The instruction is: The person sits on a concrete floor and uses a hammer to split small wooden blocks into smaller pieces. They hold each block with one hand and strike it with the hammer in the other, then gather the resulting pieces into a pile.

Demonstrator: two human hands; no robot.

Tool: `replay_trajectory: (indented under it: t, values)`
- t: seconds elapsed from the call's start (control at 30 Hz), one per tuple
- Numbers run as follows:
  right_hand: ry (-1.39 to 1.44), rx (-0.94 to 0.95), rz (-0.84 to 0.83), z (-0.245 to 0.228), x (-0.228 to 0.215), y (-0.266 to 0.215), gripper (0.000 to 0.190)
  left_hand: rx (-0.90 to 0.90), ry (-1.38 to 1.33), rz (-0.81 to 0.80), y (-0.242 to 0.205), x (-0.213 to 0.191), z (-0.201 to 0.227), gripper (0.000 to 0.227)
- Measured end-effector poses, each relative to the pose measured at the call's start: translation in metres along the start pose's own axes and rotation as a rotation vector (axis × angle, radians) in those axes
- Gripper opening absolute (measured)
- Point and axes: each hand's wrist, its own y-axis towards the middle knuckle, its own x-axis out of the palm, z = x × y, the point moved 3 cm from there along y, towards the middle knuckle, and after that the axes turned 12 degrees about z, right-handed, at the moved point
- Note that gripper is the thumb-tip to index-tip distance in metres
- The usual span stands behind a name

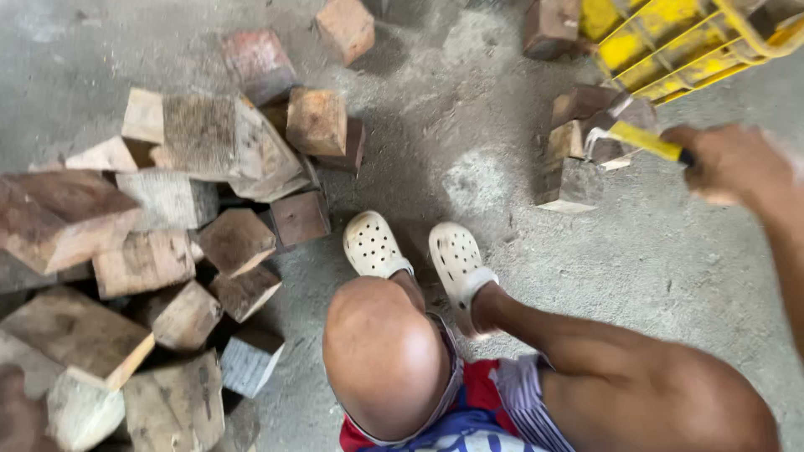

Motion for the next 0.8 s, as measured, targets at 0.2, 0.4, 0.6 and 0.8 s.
replay_trajectory:
  t: [0.2, 0.4, 0.6, 0.8]
  values:
    - [0.408, -0.408, 0.3, -0.077, 0.168, 0.038, 0.06, 0.063, -0.625, -0.058, -0.011, -0.055, -0.016, 0.102]
    - [0.313, -0.352, 0.072, -0.176, 0.198, 0.059, 0.042, -0.14, -0.171, -0.189, -0.005, -0.067, -0.001, 0.105]
    - [0.835, -0.805, 0.109, -0.315, 0.051, 0.077, 0.055, -0.125, 0.457, -0.188, 0.008, -0.086, 0.022, 0.104]
    - [1.37, -1.041, 0.069, -0.428, -0.043, 0.066, 0.093, -0.203, 0.609, -0.198, -0.005, -0.072, 0.014, 0.105]
